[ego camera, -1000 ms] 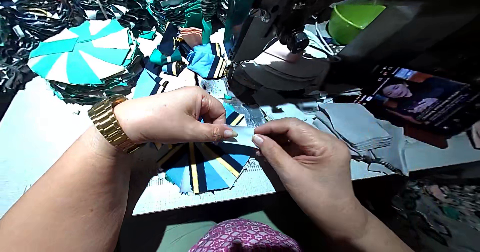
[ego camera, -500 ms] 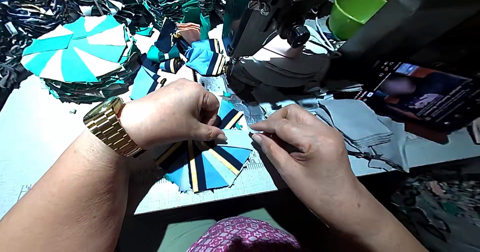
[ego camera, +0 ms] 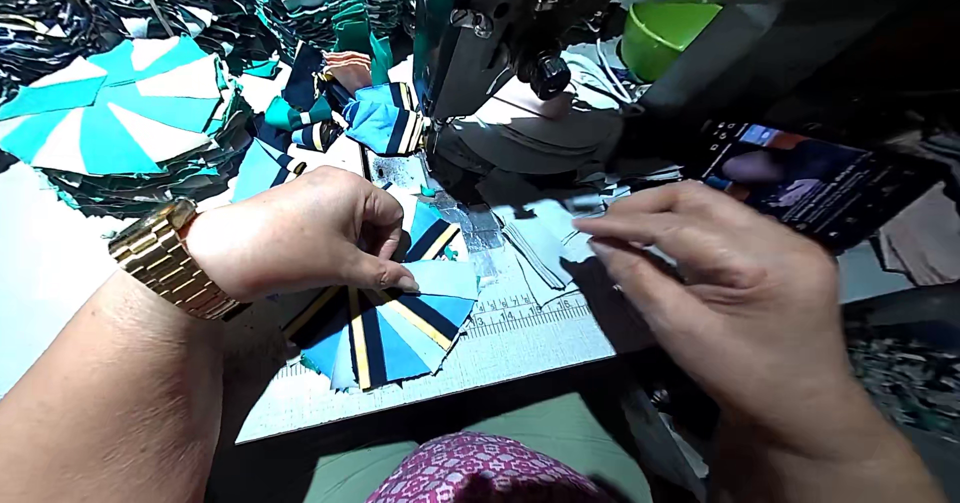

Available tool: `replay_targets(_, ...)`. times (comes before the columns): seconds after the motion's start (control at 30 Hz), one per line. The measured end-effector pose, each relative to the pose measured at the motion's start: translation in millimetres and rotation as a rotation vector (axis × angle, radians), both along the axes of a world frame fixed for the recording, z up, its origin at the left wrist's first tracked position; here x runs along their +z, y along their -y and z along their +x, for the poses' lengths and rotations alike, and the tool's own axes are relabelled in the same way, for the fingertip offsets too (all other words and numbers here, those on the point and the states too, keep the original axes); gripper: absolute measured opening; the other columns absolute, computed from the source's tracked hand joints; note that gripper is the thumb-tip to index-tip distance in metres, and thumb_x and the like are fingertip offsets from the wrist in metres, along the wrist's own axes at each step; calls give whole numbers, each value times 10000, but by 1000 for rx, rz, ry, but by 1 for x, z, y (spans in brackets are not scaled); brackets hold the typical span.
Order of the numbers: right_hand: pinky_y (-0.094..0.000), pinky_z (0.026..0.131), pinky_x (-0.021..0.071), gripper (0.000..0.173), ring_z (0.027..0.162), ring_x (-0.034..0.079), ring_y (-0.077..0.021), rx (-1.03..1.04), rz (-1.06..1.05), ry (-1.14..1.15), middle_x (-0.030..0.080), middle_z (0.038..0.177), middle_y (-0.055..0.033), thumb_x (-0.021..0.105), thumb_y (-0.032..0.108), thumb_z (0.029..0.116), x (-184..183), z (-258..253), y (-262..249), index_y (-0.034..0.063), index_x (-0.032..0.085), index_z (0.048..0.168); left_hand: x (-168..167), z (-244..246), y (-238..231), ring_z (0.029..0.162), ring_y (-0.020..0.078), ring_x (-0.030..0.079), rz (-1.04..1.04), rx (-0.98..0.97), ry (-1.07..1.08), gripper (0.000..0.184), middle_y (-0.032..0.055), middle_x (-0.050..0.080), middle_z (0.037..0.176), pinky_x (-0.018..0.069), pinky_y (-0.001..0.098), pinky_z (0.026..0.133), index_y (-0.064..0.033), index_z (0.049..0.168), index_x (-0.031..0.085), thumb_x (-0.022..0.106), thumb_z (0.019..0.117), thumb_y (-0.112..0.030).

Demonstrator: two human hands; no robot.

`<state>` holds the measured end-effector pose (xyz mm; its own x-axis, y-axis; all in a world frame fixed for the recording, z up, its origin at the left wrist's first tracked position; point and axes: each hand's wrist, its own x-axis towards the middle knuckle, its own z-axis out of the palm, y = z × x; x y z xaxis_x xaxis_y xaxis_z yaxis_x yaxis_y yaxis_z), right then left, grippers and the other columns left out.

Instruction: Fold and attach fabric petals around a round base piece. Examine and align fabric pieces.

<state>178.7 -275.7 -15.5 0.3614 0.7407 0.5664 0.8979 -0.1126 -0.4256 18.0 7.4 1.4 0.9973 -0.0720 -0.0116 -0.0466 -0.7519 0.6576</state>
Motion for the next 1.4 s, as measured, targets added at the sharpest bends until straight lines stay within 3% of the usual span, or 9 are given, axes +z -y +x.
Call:
replay_targets(0.2, -166, 844, 566, 158, 983, 666, -57, 108, -111, -21, 693, 1078, -43, 665, 106, 921, -3, 16, 18, 50, 782, 1012, -3, 1, 1, 528, -15, 523, 76, -9, -10, 274, -105, 570, 596, 394, 169, 457, -199, 724, 650, 830, 827, -378)
replay_targets(0.33, -161, 855, 560, 168, 1000, 660, -57, 161, -142, -11, 688, 1087, -36, 681, 147, 923, -16, 16, 15, 63, 786, 1026, -3, 1, -2, 544, -11, 536, -1, 20, 52, 262, -100, 583, 614, 410, 164, 462, -200, 735, 651, 775, 878, -382)
replay_targets(0.7, -145, 820, 560, 127, 969, 661, -54, 175, -109, -67, 688, 1058, -38, 668, 74, 928, -21, 22, 12, 46, 788, 959, -5, 2, -6, 537, -25, 537, -27, 53, 147, 259, -114, 574, 605, 409, 149, 451, -211, 767, 672, 713, 927, -410)
replay_targets(0.87, -156, 853, 562, 134, 992, 667, -62, 163, -105, -88, 694, 1070, -47, 642, 60, 936, -21, 22, 10, 41, 771, 966, -5, 2, -6, 525, -18, 521, -38, 56, 163, 253, -109, 561, 598, 395, 154, 445, -203, 771, 666, 707, 933, -393)
replay_targets(1.03, -191, 796, 555, 180, 893, 655, -48, 11, -27, -50, 697, 1023, -71, 558, 97, 1006, -13, 22, -2, 7, 704, 1062, -1, 2, -1, 537, -5, 539, -102, 121, 165, 183, -89, 607, 648, 434, 154, 470, -167, 996, 720, 739, 923, -334)
replay_targets(1.13, -176, 805, 550, 174, 884, 645, -29, -20, 69, -22, 680, 1007, -81, 582, 74, 1004, -1, 16, -17, -25, 678, 1109, 1, 4, 2, 551, -10, 549, -196, 138, 212, 389, -81, 630, 697, 457, 130, 497, -111, 1275, 668, 738, 932, -280)
replay_targets(1.23, -168, 833, 564, 161, 910, 657, -28, 120, 120, -56, 687, 1008, -58, 597, 10, 968, 13, 1, -37, -29, 686, 1097, 3, 5, 7, 548, -10, 531, -319, 105, 226, 519, -70, 627, 720, 448, 113, 499, -84, 1422, 570, 722, 949, -237)
replay_targets(1.33, -146, 812, 570, 169, 890, 652, -4, 303, 158, -205, 685, 987, -6, 591, -45, 924, 23, -17, -53, -17, 672, 1069, 5, 3, 10, 549, -13, 519, -393, 25, 189, 506, -70, 614, 711, 434, 113, 493, -81, 1427, 571, 701, 962, -233)
replay_targets(1.4, -146, 806, 577, 179, 893, 661, -11, 370, 184, -307, 696, 1005, 7, 618, -53, 911, 27, -25, -59, -7, 660, 1079, 4, 4, 10, 560, -36, 522, -392, -53, 197, 335, -96, 599, 686, 428, 105, 496, -68, 1268, 660, 683, 970, -221)
